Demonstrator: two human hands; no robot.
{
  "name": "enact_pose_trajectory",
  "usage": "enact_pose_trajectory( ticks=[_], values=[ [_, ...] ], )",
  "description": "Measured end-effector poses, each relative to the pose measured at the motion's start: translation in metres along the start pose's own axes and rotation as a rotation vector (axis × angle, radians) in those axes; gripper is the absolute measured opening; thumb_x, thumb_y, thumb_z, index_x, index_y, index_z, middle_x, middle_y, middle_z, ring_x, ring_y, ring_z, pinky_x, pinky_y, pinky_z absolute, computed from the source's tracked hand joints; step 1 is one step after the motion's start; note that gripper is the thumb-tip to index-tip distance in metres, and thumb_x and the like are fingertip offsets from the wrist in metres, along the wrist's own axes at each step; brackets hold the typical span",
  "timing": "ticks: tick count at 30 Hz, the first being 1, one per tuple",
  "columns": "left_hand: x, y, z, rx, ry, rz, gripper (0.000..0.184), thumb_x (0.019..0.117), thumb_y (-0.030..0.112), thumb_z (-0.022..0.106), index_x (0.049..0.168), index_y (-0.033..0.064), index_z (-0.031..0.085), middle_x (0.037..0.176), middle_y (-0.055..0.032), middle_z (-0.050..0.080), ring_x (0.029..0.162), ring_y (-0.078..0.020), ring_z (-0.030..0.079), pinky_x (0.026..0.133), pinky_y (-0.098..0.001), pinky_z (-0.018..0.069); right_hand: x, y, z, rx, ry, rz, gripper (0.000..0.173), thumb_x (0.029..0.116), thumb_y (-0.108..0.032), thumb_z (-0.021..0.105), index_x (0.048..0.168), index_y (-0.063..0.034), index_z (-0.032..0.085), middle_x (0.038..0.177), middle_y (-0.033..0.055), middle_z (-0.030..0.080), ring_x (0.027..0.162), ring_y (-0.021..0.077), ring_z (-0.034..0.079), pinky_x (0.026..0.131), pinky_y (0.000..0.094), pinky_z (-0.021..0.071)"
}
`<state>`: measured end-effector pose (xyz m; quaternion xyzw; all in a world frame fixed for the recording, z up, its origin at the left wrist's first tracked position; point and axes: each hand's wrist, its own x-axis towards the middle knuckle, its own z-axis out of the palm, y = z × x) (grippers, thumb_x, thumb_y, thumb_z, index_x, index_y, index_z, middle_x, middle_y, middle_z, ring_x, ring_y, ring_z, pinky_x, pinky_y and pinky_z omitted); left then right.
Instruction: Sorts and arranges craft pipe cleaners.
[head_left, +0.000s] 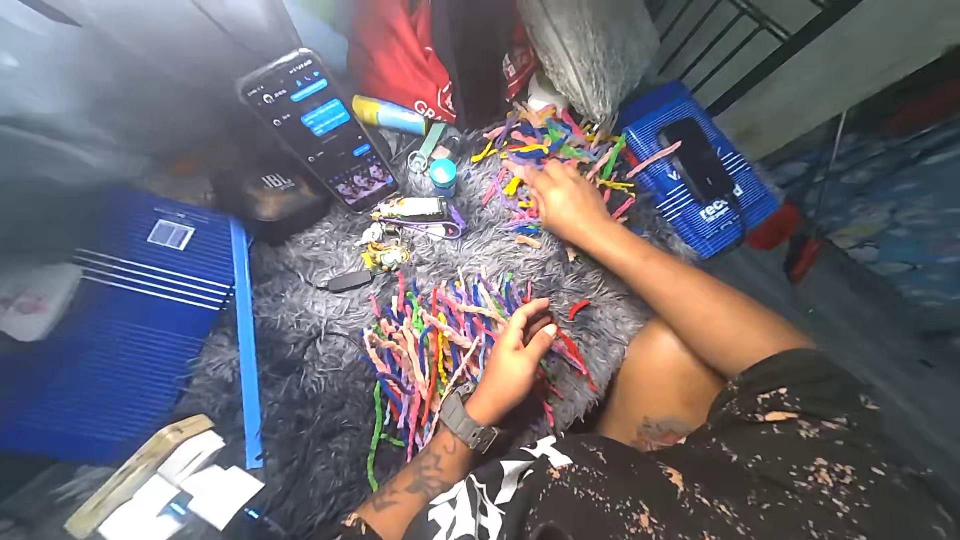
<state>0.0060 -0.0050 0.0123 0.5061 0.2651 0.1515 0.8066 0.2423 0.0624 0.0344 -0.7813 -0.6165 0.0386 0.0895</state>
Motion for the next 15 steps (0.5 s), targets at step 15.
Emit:
enact_pose_trajectory(
  ticks=[15],
  values=[
    [-0.001,0.0,0.0,-0.006,-0.009,0.016,0.043,0.1037,0.011,0.049,0.143,-0.0046,0.046,0.145,-0.0185,0.052,0.127,-0.0177,0.058,0.104,-0.0329,0.0506,0.019,0.06,-0.034,0.233,0.162,0.448,0.036,0.106,-0.01,0.043,0.133,-0.0037,0.066,0.136,0.0225,0.061,0.128,0.0392,0.058,0.108,0.0565,0.0435]
  ],
)
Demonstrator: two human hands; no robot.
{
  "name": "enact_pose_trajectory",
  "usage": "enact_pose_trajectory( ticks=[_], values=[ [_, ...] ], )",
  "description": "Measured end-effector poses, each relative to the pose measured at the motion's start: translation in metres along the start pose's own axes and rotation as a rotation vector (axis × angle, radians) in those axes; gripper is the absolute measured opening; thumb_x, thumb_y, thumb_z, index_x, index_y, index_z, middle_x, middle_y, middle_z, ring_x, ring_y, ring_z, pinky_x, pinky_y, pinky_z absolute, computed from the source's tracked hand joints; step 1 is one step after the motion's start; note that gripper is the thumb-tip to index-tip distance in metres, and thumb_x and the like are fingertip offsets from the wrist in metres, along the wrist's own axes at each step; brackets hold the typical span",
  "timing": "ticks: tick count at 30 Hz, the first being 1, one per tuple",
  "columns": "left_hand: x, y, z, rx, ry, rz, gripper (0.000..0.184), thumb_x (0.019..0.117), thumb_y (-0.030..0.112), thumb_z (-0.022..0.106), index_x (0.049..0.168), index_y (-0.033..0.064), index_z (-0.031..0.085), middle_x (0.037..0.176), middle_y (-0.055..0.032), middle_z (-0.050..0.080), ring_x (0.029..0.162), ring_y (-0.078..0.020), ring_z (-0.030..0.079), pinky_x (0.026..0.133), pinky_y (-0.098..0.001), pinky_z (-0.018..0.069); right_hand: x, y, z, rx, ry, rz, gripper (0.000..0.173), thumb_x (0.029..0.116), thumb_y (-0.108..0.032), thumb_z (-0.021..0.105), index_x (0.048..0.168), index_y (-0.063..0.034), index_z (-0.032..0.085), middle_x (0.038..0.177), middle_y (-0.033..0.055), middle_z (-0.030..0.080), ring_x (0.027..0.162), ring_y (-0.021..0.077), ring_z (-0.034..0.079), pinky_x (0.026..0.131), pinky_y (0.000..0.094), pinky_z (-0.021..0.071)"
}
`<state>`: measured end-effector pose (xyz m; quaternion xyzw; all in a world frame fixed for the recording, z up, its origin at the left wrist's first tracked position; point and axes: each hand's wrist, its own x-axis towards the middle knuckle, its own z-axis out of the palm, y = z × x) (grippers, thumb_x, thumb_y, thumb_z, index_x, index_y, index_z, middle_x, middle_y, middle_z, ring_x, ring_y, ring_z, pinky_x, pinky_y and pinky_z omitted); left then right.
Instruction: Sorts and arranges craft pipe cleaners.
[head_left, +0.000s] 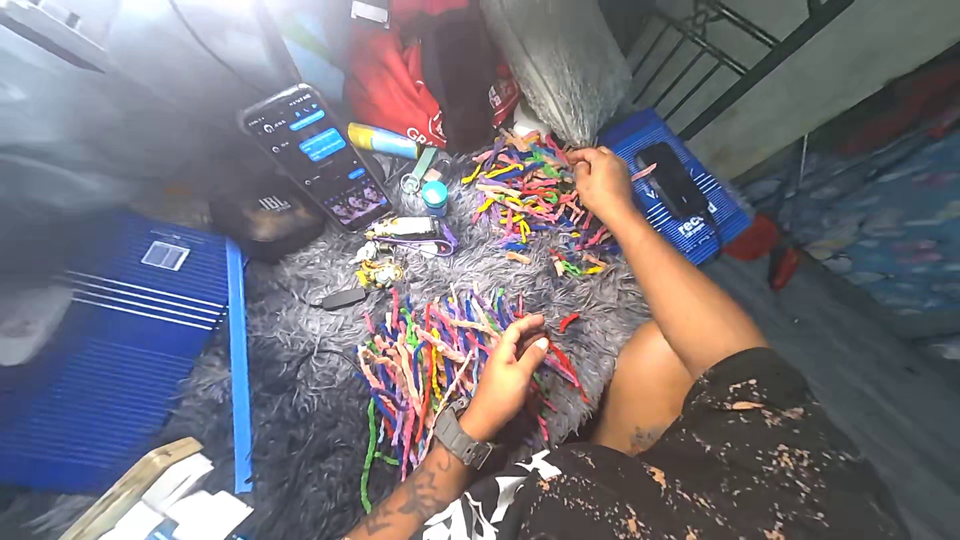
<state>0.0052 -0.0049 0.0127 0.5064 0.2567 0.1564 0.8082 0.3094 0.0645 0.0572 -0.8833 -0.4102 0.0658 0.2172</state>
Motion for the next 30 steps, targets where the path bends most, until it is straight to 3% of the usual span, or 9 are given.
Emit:
enact_pose_trajectory(
  ticks=[3,5,7,10,12,19,24,27,30],
  values=[
    [0.0,0.0,-0.001,-0.003,-0.011,-0.011,0.042,0.1042,0.011,0.048,0.143,-0.0046,0.046,0.145,-0.0186,0.051,0.129,-0.0184,0.056,0.106,-0.0342,0.05,0.009,0.01,0.011,-0.085,-0.027,0.035,0.042,0.1087,-0.027,0.047,0.131,0.005,0.063,0.139,0.0278,0.056,0.133,0.0469,0.049,0.109,0.0623,0.0382],
    [0.0,-0.001,-0.001,0.002,-0.015,-0.008,0.042,0.1045,0.011,0.048,0.143,-0.0043,0.047,0.144,-0.0182,0.052,0.128,-0.0181,0.057,0.104,-0.0337,0.0506,0.012,0.01,0.016,-0.085,-0.064,0.046,0.051,0.1074,-0.041,0.049,0.135,0.0003,0.062,0.145,0.0299,0.05,0.138,0.0508,0.041,0.109,0.0688,0.0329],
    [-0.001,-0.001,-0.001,0.002,-0.014,-0.007,0.041,0.1043,0.011,0.048,0.142,-0.0044,0.047,0.143,-0.0177,0.053,0.126,-0.0171,0.058,0.103,-0.0328,0.0515,0.012,0.008,0.019,-0.02,-0.133,0.034,0.047,0.1069,-0.037,0.052,0.143,-0.0074,0.06,0.15,0.0288,0.046,0.143,0.0496,0.036,0.112,0.0688,0.0296],
    [-0.002,0.0,-0.001,-0.006,-0.009,-0.016,0.04,0.1045,0.011,0.048,0.141,-0.0044,0.048,0.142,-0.0174,0.054,0.126,-0.0177,0.058,0.103,-0.0332,0.0516,0.002,0.002,0.018,0.068,-0.197,-0.078,0.038,0.103,-0.019,0.059,0.135,0.0025,0.061,0.143,0.0283,0.054,0.136,0.0466,0.048,0.112,0.0642,0.0364],
    [-0.001,0.0,0.0,-0.001,-0.003,-0.012,0.039,0.1044,0.011,0.048,0.141,-0.0048,0.049,0.14,-0.0172,0.055,0.125,-0.0178,0.059,0.103,-0.0333,0.0518,-0.015,-0.009,0.011,0.037,-0.237,-0.151,0.035,0.1037,-0.021,0.059,0.127,0.0045,0.065,0.134,0.026,0.061,0.128,0.0432,0.056,0.109,0.0623,0.0393],
    [-0.002,-0.001,0.0,0.006,0.005,-0.011,0.039,0.1038,0.011,0.049,0.14,-0.004,0.049,0.138,-0.0159,0.057,0.124,-0.016,0.059,0.101,-0.0322,0.0518,-0.056,-0.034,-0.029,-0.039,-0.219,-0.233,0.034,0.1078,-0.029,0.051,0.128,-0.0098,0.072,0.131,0.0158,0.068,0.13,0.037,0.057,0.118,0.0677,0.0213],
    [-0.002,0.002,0.002,-0.064,0.045,-0.021,0.041,0.1036,0.009,0.046,0.142,-0.0045,0.045,0.137,-0.0163,0.057,0.119,-0.0171,0.062,0.099,-0.0325,0.0539,-0.072,-0.03,-0.052,0.197,-0.152,-0.232,0.029,0.1067,-0.022,0.054,0.122,-0.0052,0.073,0.122,0.0153,0.07,0.109,0.0266,0.067,0.1,0.0498,0.0501],
    [-0.003,0.004,0.003,-0.202,0.15,0.014,0.046,0.1052,0.01,0.044,0.149,-0.0027,0.034,0.133,-0.0154,0.059,0.11,-0.0192,0.068,0.092,-0.0346,0.058,-0.116,-0.027,-0.052,0.399,-0.329,-0.238,0.026,0.1066,-0.018,0.054,0.117,-0.0015,0.071,0.102,0.012,0.071,0.086,0.0168,0.066,0.08,0.0389,0.0559],
    [-0.001,0.003,0.002,-0.279,0.231,0.125,0.058,0.1033,0.012,0.048,0.154,0.0016,0.021,0.134,-0.0127,0.058,0.108,-0.0181,0.068,0.089,-0.0337,0.0592,-0.16,-0.016,-0.04,0.514,-0.608,-0.282,0.022,0.1019,-0.02,0.06,0.107,-0.0029,0.074,0.098,0.0035,0.072,0.087,0.0036,0.065,0.083,0.0256,0.054]
  ],
)
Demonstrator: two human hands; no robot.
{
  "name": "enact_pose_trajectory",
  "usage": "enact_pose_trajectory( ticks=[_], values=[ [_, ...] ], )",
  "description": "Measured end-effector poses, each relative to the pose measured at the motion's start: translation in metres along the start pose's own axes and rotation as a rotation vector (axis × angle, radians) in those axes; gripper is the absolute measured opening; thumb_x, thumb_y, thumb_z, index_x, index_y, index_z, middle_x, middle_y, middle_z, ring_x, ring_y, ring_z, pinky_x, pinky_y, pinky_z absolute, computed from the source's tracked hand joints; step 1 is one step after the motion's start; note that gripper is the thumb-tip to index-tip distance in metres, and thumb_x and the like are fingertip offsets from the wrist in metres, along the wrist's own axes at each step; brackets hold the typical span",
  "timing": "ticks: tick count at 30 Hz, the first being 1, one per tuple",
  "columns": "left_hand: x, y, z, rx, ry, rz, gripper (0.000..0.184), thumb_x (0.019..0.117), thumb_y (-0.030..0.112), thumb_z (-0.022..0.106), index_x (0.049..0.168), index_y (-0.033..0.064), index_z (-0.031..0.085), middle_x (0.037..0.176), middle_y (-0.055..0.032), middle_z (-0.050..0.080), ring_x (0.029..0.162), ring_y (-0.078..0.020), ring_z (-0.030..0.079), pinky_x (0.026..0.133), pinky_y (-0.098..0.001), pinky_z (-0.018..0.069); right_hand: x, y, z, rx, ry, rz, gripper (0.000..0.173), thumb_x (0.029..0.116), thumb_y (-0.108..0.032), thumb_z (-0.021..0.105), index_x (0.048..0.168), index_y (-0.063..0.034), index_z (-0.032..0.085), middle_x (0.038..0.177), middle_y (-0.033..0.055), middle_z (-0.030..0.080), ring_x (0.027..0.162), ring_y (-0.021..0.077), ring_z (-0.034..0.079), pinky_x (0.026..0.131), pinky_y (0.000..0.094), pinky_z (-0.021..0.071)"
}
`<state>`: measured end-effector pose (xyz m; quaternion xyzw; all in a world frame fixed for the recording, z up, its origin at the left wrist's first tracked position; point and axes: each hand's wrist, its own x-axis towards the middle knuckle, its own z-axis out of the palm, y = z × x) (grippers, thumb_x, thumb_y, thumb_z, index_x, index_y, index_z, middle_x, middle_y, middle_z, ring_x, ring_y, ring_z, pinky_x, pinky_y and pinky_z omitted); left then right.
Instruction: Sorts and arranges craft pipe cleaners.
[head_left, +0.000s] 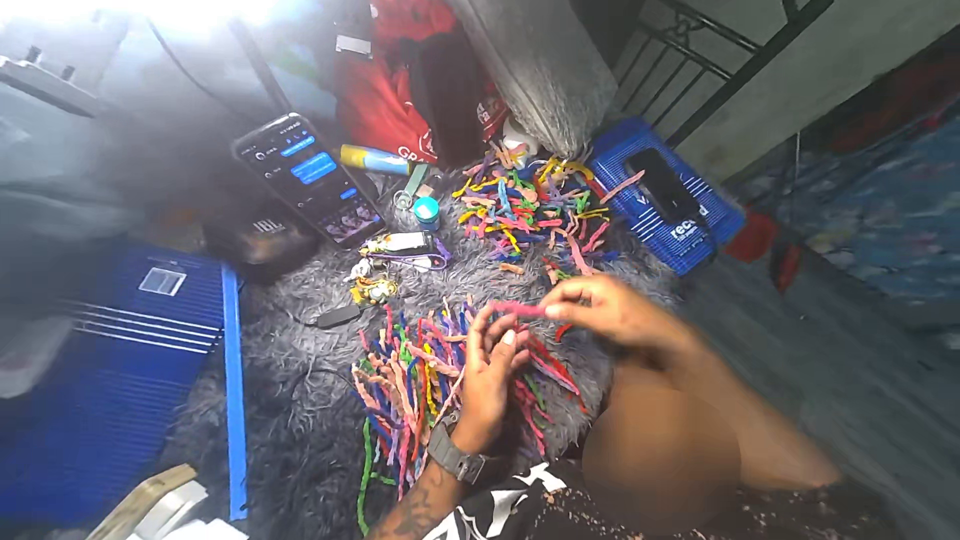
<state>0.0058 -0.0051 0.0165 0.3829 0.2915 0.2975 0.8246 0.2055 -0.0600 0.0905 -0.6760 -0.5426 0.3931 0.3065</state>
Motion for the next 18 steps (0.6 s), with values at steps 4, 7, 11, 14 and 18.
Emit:
enact_pose_trajectory(
  ticks=[4,7,11,14,18],
  values=[
    [-0.001,-0.004,0.001,-0.022,0.074,0.076,0.033,0.1017,0.003,0.049,0.135,-0.0019,0.046,0.101,-0.0035,0.07,0.091,-0.0122,0.071,0.086,-0.0312,0.0604,-0.005,-0.002,0.017,0.023,-0.191,0.011,0.026,0.1034,-0.023,0.058,0.109,-0.0028,0.074,0.101,0.003,0.071,0.091,-0.0012,0.061,0.084,0.0191,0.0492],
    [-0.001,-0.003,0.0,-0.023,0.097,0.063,0.034,0.1012,-0.001,0.048,0.135,-0.002,0.047,0.093,-0.0019,0.07,0.086,-0.0107,0.071,0.085,-0.0301,0.0607,0.0,0.001,0.016,0.007,-0.133,-0.001,0.022,0.102,-0.022,0.061,0.103,-0.0046,0.074,0.092,-0.0002,0.069,0.08,-0.001,0.06,0.075,0.0195,0.0495],
    [-0.002,-0.002,0.0,-0.023,0.063,0.012,0.043,0.1005,-0.003,0.049,0.142,0.0002,0.038,0.086,-0.0003,0.066,0.079,-0.0096,0.07,0.08,-0.0275,0.0611,-0.005,0.007,0.007,-0.016,0.094,-0.079,0.016,0.1008,-0.018,0.06,0.1,-0.0073,0.073,0.092,-0.0003,0.07,0.084,0.0043,0.065,0.079,0.0258,0.0552],
    [-0.002,-0.004,0.0,-0.02,0.064,0.032,0.043,0.099,-0.004,0.05,0.14,0.0017,0.039,0.082,-0.0001,0.067,0.073,-0.0082,0.069,0.073,-0.0244,0.0601,-0.01,0.006,0.002,0.011,0.136,-0.105,0.016,0.1007,-0.019,0.061,0.099,-0.0088,0.072,0.092,-0.0029,0.07,0.083,0.0014,0.065,0.078,0.0215,0.0552],
    [-0.002,-0.004,0.0,-0.027,0.101,0.058,0.032,0.0983,-0.007,0.05,0.128,0.0035,0.044,0.085,-0.0011,0.07,0.077,-0.0107,0.071,0.078,-0.0282,0.0613,-0.01,0.005,0.011,-0.066,-0.082,-0.113,0.024,0.0935,-0.033,0.071,0.097,-0.0103,0.075,0.092,-0.0018,0.07,0.086,0.0054,0.066,0.079,0.0282,0.0559]
  ],
)
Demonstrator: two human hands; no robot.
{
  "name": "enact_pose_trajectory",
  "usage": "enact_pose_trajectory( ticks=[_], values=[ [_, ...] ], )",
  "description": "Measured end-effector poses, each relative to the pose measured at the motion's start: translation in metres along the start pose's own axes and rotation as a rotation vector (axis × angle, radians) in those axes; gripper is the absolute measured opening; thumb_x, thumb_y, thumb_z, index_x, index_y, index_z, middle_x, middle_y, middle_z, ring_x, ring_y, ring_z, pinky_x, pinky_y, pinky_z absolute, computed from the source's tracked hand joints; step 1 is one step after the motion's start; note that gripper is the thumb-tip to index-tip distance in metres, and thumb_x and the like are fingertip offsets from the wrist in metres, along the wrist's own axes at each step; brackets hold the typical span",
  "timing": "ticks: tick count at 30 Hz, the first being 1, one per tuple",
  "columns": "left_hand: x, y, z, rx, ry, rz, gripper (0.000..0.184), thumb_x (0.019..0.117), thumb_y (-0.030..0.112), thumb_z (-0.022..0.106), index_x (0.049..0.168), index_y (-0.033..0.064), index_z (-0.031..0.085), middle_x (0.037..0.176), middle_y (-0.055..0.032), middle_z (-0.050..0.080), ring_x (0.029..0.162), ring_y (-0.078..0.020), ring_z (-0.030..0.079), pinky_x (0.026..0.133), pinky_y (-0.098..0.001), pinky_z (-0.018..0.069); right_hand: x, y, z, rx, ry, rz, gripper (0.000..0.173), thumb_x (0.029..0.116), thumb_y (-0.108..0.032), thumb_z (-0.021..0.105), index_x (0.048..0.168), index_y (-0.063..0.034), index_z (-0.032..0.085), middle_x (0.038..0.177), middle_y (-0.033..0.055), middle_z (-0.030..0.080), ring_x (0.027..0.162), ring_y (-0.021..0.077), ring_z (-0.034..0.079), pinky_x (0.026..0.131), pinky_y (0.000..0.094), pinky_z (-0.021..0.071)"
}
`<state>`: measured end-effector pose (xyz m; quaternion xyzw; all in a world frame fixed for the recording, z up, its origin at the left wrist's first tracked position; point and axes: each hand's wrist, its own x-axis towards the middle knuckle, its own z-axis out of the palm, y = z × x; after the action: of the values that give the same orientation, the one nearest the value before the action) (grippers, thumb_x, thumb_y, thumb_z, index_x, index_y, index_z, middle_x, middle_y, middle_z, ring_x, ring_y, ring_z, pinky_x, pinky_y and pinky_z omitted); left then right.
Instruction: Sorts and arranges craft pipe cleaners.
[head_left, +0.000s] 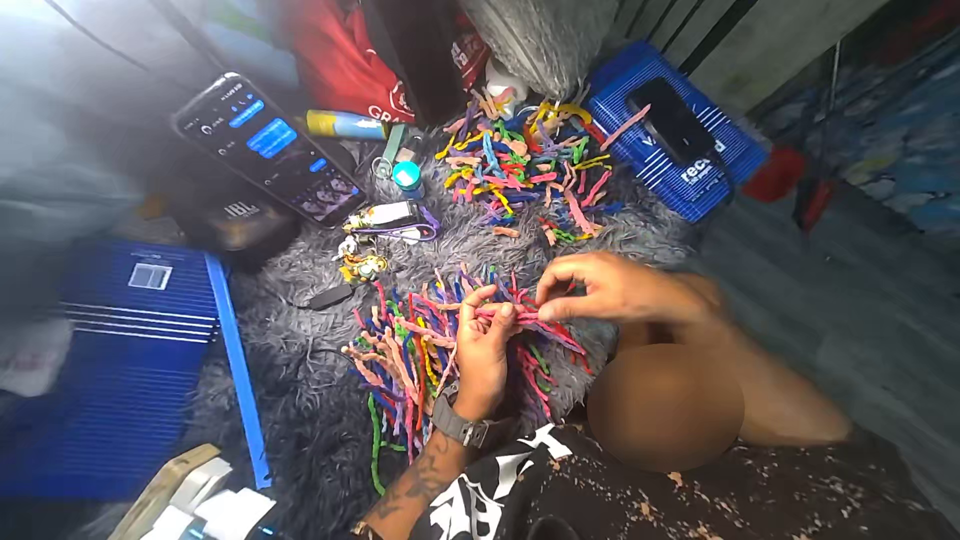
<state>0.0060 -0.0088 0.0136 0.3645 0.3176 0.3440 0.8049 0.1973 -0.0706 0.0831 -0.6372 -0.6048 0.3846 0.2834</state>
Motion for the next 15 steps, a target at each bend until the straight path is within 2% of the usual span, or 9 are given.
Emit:
enact_pose_trajectory(
  ticks=[2,4,7,10,12,13,15],
  values=[
    [0.0,0.0,0.0,0.015,0.014,-0.004,0.026,0.0982,-0.006,0.052,0.122,0.004,0.048,0.087,-0.0003,0.069,0.08,-0.0104,0.071,0.081,-0.0291,0.0609,0.004,-0.001,0.006,-0.095,-0.08,-0.001,0.025,0.0943,-0.034,0.071,0.096,-0.0097,0.077,0.091,0.0009,0.071,0.087,0.01,0.065,0.08,0.0351,0.0527],
    [0.0,-0.001,0.001,0.025,0.03,0.001,0.023,0.0972,-0.005,0.056,0.119,0.0035,0.055,0.091,-0.0011,0.07,0.081,-0.0104,0.071,0.081,-0.0297,0.0609,0.005,-0.002,0.007,-0.155,-0.116,-0.002,0.022,0.0963,-0.03,0.069,0.096,-0.0095,0.077,0.091,0.0019,0.071,0.089,0.0118,0.066,0.082,0.0373,0.052],
    [0.0,-0.002,0.0,0.033,0.025,0.004,0.029,0.0975,-0.003,0.056,0.126,0.0014,0.058,0.096,-0.0022,0.068,0.082,-0.0104,0.069,0.082,-0.0296,0.0608,0.004,0.002,0.007,-0.199,-0.077,-0.033,0.019,0.0957,-0.026,0.068,0.094,-0.0098,0.078,0.09,0.0017,0.071,0.086,0.0135,0.066,0.08,0.0399,0.0511],
    [0.001,-0.001,0.0,0.052,-0.004,-0.005,0.039,0.1009,-0.001,0.051,0.14,0.0013,0.051,0.09,0.0002,0.067,0.076,-0.006,0.066,0.076,-0.0222,0.058,0.002,0.002,0.003,-0.15,0.095,-0.063,0.017,0.0972,-0.021,0.064,0.096,-0.0085,0.075,0.093,0.0024,0.069,0.085,0.0104,0.066,0.078,0.0321,0.0559],
    [0.0,-0.002,-0.002,0.059,-0.044,0.003,0.039,0.1044,0.003,0.046,0.144,0.0028,0.047,0.083,0.0019,0.065,0.071,-0.0041,0.064,0.07,-0.0185,0.0559,0.002,0.001,-0.004,-0.059,0.24,-0.057,0.019,0.1001,-0.021,0.06,0.099,-0.0061,0.072,0.094,0.0018,0.068,0.086,0.0053,0.063,0.08,0.0257,0.0535],
    [0.0,-0.003,-0.002,0.061,-0.068,0.013,0.035,0.1055,0.005,0.045,0.141,0.0029,0.048,0.081,0.0015,0.066,0.067,-0.0031,0.063,0.066,-0.017,0.0547,0.003,0.002,-0.006,-0.011,0.3,-0.049,0.02,0.1008,-0.021,0.059,0.099,-0.0059,0.071,0.094,-0.0003,0.068,0.086,0.0007,0.062,0.081,0.021,0.0525],
    [-0.002,-0.004,-0.004,0.103,-0.172,0.035,0.02,0.1065,0.007,0.044,0.123,0.0032,0.055,0.08,0.0017,0.068,0.062,0.0,0.059,0.06,-0.0147,0.0497,0.004,0.002,-0.006,0.064,0.397,-0.052,0.018,0.101,-0.019,0.059,0.098,-0.0058,0.07,0.094,-0.0033,0.066,0.086,-0.0045,0.061,0.081,0.0151,0.0514]
  ],
)
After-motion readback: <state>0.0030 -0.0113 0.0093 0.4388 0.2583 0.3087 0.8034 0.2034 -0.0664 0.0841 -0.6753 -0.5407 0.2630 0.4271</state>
